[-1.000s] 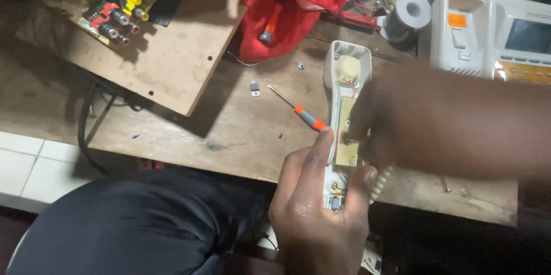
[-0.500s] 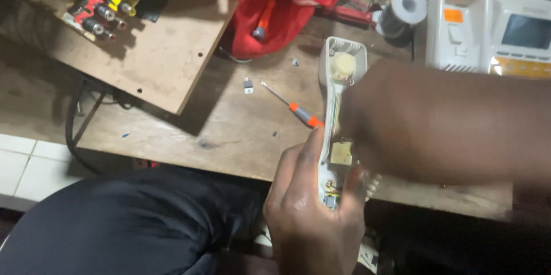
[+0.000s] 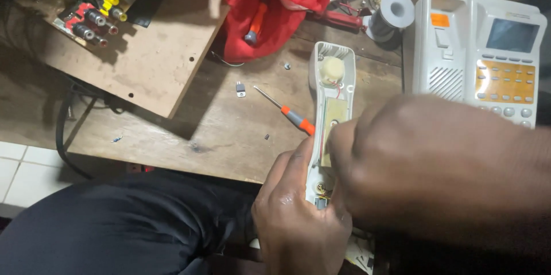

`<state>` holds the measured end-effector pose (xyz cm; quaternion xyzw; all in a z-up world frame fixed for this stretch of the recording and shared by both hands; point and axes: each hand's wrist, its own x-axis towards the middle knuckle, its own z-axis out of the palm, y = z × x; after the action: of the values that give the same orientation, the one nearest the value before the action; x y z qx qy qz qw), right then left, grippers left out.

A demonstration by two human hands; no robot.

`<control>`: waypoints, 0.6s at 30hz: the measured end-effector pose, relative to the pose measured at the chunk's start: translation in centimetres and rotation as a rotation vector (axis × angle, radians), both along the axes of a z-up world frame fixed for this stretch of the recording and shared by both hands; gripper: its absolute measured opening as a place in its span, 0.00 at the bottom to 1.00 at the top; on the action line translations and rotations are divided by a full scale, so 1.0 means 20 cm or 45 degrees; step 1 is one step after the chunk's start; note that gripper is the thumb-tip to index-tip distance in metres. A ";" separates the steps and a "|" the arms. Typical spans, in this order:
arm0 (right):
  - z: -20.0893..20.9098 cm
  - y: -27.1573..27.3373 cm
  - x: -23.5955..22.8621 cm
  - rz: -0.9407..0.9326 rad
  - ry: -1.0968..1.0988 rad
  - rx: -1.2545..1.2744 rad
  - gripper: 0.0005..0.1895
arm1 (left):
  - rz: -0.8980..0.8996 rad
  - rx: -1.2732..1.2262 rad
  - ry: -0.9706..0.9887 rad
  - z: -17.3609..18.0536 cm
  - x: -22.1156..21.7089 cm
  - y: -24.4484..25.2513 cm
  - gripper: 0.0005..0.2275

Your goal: Removing screws and internal components from a telephone handset using a screwdriver at a workshop bench.

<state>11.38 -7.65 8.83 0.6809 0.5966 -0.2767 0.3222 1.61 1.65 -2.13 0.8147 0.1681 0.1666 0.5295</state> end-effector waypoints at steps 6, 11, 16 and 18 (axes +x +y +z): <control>-0.06 -0.05 0.10 -0.714 0.076 0.320 0.12 | -0.004 -0.072 -0.095 0.00 0.01 0.02 0.16; 0.17 0.35 0.17 -1.828 0.007 -0.411 0.19 | 0.027 -0.084 -0.036 0.01 0.01 0.03 0.15; -0.03 -0.08 0.10 -1.071 0.003 -0.074 0.11 | 0.017 0.136 -0.053 0.04 -0.01 0.00 0.15; -0.07 -0.20 0.06 -0.906 0.051 0.063 0.09 | -0.014 0.135 -0.002 0.04 -0.02 -0.01 0.15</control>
<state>12.63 -11.63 7.44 0.8481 0.3350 -0.3703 0.1771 1.26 1.48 -1.24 0.8423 0.1539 0.1730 0.4868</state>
